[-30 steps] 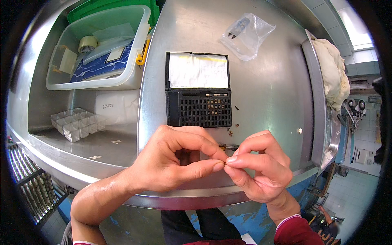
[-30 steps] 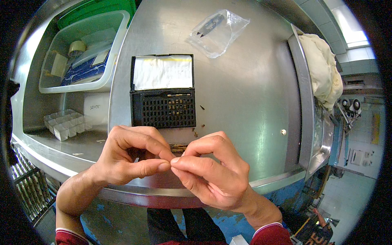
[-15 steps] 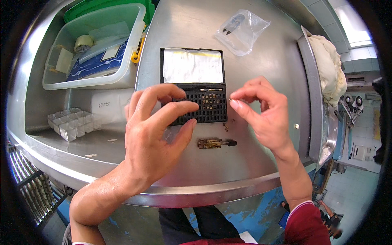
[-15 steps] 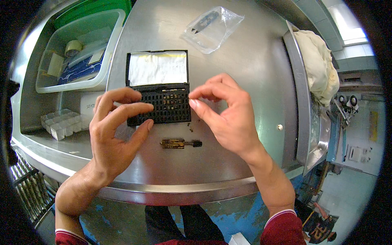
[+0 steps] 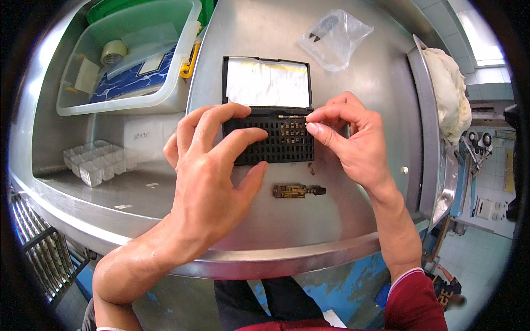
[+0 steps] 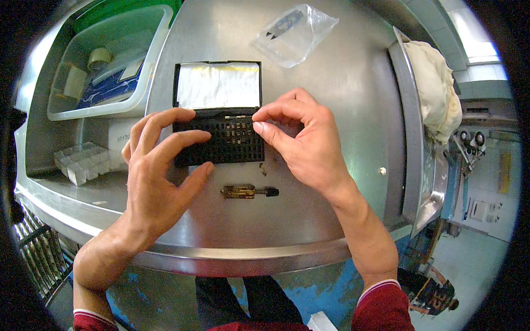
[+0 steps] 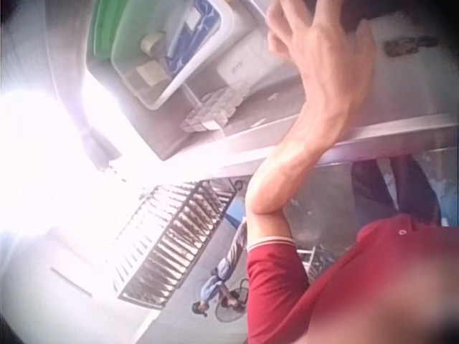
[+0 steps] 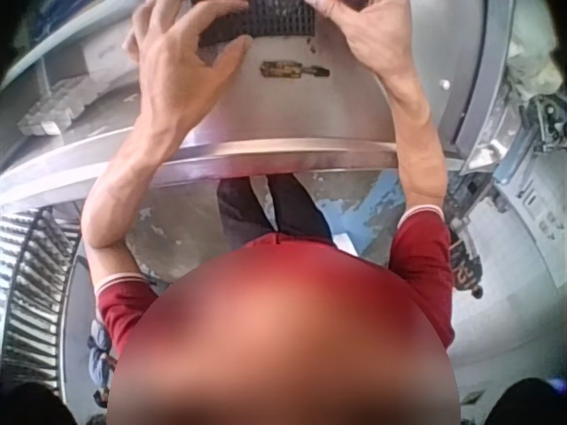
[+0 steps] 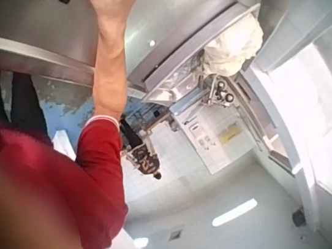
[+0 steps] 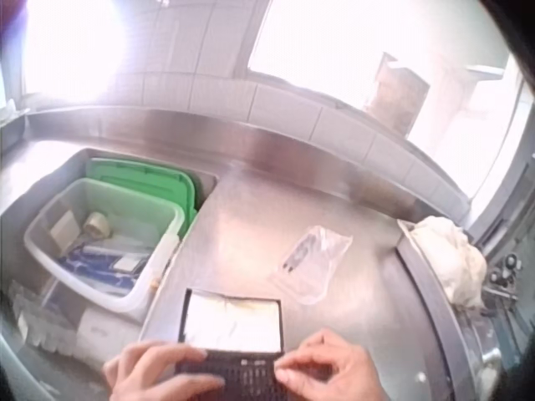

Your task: The person opens a green-lidded container, removes a small plastic bag, and assembles small metal pins into a cylindrical component on a stainless steel counter. They then move to a wall socket, unplug a cord, and plug it into another socket.

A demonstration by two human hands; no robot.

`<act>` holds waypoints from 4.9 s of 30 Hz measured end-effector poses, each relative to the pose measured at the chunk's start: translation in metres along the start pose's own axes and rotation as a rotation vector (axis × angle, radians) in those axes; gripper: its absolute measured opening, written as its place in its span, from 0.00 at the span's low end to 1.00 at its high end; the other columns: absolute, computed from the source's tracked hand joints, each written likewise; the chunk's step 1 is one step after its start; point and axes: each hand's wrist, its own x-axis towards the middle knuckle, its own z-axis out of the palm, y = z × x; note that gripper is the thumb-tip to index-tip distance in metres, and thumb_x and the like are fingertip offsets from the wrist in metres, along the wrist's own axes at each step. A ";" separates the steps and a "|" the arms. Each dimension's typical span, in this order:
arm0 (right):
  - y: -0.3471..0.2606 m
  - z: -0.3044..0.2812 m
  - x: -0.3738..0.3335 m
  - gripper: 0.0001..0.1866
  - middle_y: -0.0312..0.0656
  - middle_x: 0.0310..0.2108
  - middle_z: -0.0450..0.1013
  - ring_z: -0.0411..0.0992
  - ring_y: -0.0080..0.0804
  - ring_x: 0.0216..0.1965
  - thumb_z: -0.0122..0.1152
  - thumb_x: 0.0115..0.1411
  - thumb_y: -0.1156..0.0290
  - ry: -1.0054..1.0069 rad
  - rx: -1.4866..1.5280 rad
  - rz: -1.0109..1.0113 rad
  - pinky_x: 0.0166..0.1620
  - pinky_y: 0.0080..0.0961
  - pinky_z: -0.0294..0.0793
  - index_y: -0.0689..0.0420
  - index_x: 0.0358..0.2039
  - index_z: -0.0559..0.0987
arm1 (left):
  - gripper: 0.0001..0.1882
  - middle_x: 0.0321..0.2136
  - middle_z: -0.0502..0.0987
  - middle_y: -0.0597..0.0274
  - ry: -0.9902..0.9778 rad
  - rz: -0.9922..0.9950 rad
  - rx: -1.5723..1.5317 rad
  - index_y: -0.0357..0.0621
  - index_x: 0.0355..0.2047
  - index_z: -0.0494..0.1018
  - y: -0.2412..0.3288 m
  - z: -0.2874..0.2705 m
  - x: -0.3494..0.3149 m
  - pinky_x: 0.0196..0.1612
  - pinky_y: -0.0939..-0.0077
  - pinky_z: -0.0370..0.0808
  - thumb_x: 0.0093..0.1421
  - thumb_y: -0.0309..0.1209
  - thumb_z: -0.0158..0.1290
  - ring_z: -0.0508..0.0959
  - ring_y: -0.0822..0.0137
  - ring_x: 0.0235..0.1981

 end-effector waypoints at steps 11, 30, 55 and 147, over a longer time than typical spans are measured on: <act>0.004 -0.001 -0.001 0.05 0.34 0.35 0.71 0.72 0.19 0.34 0.70 0.57 0.78 -0.008 0.005 -0.025 0.38 0.16 0.71 0.62 0.36 0.86 | 0.23 0.56 0.73 0.65 0.000 -0.018 0.041 0.52 0.44 0.82 0.001 0.000 0.001 0.62 0.57 0.61 0.44 0.28 0.69 0.67 0.57 0.61; 0.018 0.002 -0.004 0.04 0.33 0.32 0.71 0.68 0.16 0.30 0.71 0.57 0.77 0.028 0.086 -0.056 0.34 0.15 0.67 0.61 0.34 0.86 | 0.23 0.54 0.75 0.59 0.014 0.017 0.056 0.49 0.43 0.82 0.001 0.000 0.004 0.62 0.58 0.66 0.43 0.25 0.67 0.71 0.54 0.58; 0.020 0.004 -0.004 0.04 0.31 0.31 0.71 0.67 0.15 0.29 0.71 0.57 0.76 0.033 0.046 -0.098 0.32 0.14 0.65 0.60 0.34 0.86 | 0.22 0.56 0.74 0.58 -0.010 0.029 0.061 0.47 0.45 0.82 -0.003 0.001 0.003 0.63 0.59 0.66 0.46 0.25 0.67 0.70 0.55 0.59; -0.028 0.007 -0.027 0.11 0.39 0.30 0.72 0.71 0.28 0.30 0.77 0.50 0.75 -0.054 0.022 -0.533 0.29 0.21 0.71 0.57 0.35 0.86 | 0.10 0.28 0.81 0.65 -0.588 -0.388 -1.254 0.37 0.42 0.80 0.001 -0.017 0.008 0.22 0.86 0.72 0.66 0.31 0.61 0.79 0.79 0.24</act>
